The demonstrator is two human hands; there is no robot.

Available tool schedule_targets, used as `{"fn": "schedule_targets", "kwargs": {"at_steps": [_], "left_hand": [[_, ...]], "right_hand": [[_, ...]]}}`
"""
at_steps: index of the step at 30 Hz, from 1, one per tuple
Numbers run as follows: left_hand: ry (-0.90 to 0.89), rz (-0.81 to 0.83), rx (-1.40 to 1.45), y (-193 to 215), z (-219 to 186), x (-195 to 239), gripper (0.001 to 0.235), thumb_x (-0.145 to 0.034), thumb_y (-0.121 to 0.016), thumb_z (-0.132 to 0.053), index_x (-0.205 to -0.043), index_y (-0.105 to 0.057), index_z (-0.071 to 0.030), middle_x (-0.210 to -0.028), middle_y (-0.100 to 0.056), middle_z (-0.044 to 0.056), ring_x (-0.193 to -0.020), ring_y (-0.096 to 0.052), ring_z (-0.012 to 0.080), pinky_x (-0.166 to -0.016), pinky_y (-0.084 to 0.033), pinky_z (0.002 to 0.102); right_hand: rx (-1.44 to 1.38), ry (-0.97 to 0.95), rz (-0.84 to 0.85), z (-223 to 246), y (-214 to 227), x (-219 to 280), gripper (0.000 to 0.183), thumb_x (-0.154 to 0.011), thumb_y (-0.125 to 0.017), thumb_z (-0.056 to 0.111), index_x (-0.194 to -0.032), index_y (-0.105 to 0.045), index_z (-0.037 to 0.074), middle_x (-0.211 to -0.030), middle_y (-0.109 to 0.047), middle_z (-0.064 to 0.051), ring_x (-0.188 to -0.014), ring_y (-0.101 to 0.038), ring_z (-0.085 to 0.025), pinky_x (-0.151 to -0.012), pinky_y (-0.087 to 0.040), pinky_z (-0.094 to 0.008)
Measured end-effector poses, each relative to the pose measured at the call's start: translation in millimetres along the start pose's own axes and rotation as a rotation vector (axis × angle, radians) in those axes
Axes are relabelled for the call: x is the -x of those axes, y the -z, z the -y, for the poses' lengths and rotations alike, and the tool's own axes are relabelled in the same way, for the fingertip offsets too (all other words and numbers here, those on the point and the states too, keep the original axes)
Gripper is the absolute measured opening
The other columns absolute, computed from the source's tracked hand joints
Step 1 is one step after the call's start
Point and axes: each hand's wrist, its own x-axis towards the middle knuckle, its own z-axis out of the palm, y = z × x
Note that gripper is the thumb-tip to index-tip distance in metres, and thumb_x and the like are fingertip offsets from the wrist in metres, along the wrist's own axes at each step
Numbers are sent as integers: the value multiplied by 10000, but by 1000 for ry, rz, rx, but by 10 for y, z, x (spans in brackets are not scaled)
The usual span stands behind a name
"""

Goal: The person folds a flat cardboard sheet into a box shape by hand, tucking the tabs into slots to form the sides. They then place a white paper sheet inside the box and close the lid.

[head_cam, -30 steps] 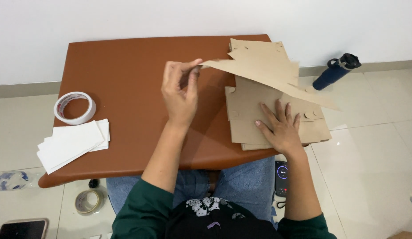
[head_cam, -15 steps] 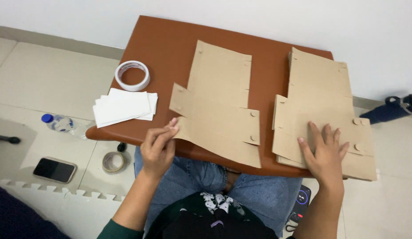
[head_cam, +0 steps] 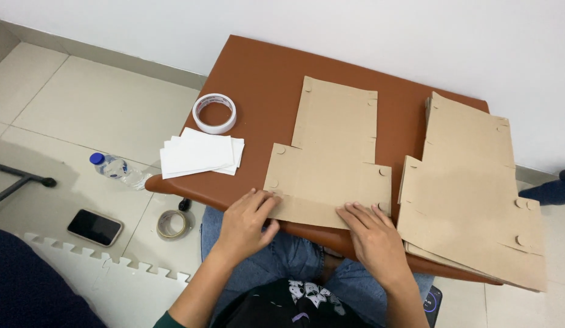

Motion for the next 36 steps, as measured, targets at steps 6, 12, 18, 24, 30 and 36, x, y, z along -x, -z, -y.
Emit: {"fn": "schedule_targets", "kwargs": {"at_steps": [6,12,18,24,30,36], "left_hand": [[-2,153,172,153,25,-486,212,-974,-636,-310,-857,-681,-140,-789,-694,-14,-775,-660,201,-1046,-424,459],[200,292,1,-169,293,-758,299,-851,-750,-376,-1090,-682,-209,-968,-740,31,-976,-711,256,-933,-451,412],[53,245,0,-183,146,-727,459,-827,-736,-139,-1280,-671,-181,-1346,-583,113,-1346,-495,313,-1127,-322,477],[-21,432,103,-467,-176,-652,477,-1017,-470,-281,-1483,-511,-188,-1538,-472,149,-1485,-333,343,-1206,-169,539],[33,464,16,-414,-113,-542,521,-1036,-428,-360,-1527,-445,-184,-1577,-427,93,-1487,-320,288,-1202,-186,502],[79,473,-2,-298,-79,-450,557,-1045,-385,-427,-1563,-385,-222,-1591,-397,82,-1494,-298,280,-1212,-144,510]], "right_hand": [[-112,-236,95,22,332,-250,186,-955,-608,333,-1087,-671,218,-1035,-768,65,-836,-746,-172,-591,-573,-374],[235,-200,22,-160,122,-483,403,-872,-704,416,-1253,-665,289,-957,-691,41,-1040,-630,-166,-1073,-356,-399],[-36,-226,143,37,57,-466,421,-1005,-505,141,-1415,-590,189,-1462,-552,-169,-1402,-471,-337,-1183,-263,-563],[-66,-284,233,364,-125,-506,645,-1027,-444,428,-1576,-325,111,-1633,-253,-242,-1519,-151,-435,-1173,-56,-651],[-128,-231,229,430,-154,-564,639,-1040,-419,384,-1590,-283,88,-1648,-236,-213,-1527,-155,-381,-1183,-17,-622],[-40,-363,271,326,-120,-420,634,-1045,-343,443,-1617,-244,187,-1656,-169,-236,-1534,-71,-424,-1169,-20,-649]]}}
